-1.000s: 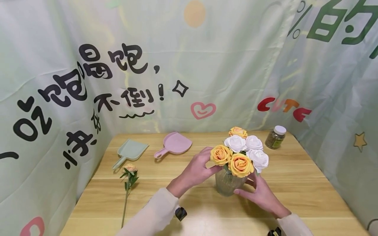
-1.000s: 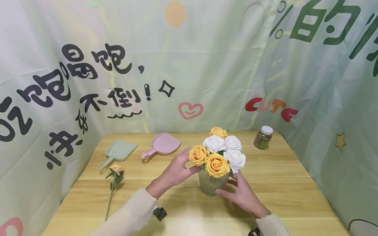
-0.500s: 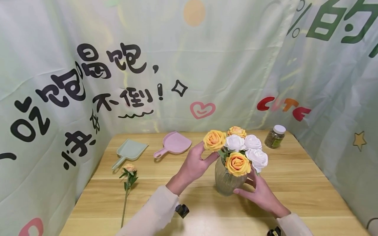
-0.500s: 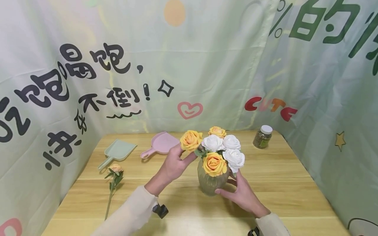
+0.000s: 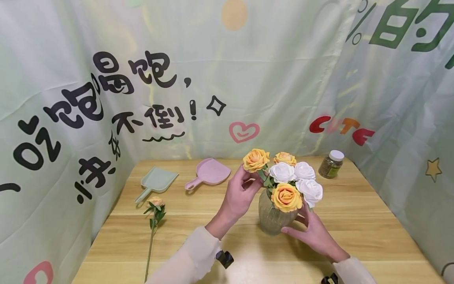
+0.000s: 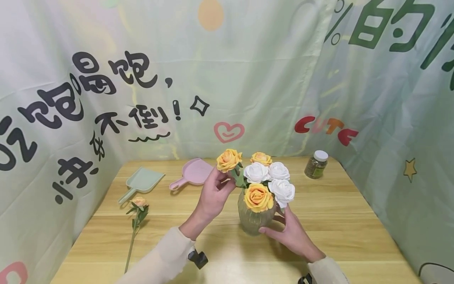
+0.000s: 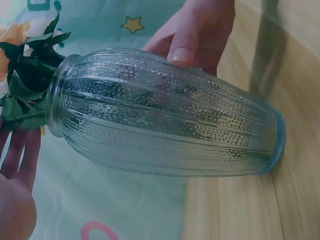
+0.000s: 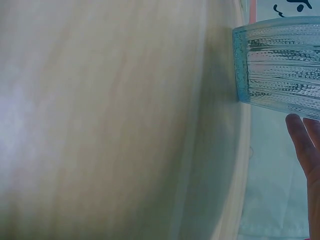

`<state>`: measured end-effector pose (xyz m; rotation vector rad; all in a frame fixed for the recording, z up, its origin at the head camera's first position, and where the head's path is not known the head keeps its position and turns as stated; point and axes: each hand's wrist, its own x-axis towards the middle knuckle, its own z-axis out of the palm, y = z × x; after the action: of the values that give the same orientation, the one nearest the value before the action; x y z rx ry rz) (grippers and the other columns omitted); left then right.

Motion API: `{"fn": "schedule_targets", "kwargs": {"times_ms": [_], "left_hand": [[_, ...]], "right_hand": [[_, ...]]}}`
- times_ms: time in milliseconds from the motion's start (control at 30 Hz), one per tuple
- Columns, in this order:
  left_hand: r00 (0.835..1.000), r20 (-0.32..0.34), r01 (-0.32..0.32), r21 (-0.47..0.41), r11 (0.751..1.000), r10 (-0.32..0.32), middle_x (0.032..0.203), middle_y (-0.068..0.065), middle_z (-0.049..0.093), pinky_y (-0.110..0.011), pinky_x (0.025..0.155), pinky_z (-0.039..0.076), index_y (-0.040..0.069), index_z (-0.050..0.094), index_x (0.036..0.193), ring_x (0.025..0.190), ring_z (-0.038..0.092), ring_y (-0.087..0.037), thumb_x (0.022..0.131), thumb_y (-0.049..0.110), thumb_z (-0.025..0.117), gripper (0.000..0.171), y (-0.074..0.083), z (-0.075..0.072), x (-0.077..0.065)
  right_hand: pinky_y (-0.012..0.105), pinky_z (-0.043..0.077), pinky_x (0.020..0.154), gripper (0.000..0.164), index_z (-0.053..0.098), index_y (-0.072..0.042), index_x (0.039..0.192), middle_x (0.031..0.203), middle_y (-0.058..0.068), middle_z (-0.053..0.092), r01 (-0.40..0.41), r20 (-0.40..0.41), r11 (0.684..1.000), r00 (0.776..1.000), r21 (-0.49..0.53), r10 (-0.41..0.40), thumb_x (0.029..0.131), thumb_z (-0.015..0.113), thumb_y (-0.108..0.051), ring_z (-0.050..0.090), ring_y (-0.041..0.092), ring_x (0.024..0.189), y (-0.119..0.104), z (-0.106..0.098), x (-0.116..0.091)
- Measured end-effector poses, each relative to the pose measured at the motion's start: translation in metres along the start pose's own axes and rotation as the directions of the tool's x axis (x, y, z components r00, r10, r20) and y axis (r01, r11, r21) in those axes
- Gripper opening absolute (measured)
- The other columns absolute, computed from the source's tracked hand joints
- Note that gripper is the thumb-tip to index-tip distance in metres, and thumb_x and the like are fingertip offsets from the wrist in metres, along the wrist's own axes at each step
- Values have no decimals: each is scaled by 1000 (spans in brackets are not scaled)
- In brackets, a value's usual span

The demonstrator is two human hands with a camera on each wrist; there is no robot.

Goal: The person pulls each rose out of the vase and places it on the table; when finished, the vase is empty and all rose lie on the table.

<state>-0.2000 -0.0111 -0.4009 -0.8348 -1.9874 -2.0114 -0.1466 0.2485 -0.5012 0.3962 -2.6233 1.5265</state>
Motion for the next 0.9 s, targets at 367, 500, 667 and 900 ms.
{"fn": "schedule_targets", "kwargs": {"times_ms": [367,500,667,900], "left_hand": [[991,-78,-106,1,994,106,118,-23,71,-32,95,67,-2,64,122,109,75,-26,102,0,71,21,9,0,4],[985,-111,-127,18,992,128,120,-23,75,-28,92,66,-2,63,124,107,77,-25,102,0,72,23,14,-1,8],[966,-177,-203,-54,978,191,112,-33,70,-37,87,71,-10,59,122,97,75,-14,101,-8,68,23,26,-7,18],[937,-279,-266,-180,947,210,121,-15,67,-42,84,71,-17,53,129,98,73,-12,100,-10,62,31,54,-33,38]], "right_hand": [[20,57,104,121,7,-2,174,162,35,47,-33,12,999,999,4,33,90,92,-19,55,52,142,-2,0,1],[22,59,104,120,7,0,174,161,36,48,-31,11,1000,999,-5,31,90,91,-19,56,52,141,-2,0,1],[25,60,103,122,3,-1,174,160,38,48,-30,19,999,999,-21,30,91,91,-20,58,54,140,-1,-1,2],[23,60,103,122,5,1,173,158,36,52,-19,5,1000,1000,-22,19,90,92,-18,57,51,139,-1,0,1]]}}
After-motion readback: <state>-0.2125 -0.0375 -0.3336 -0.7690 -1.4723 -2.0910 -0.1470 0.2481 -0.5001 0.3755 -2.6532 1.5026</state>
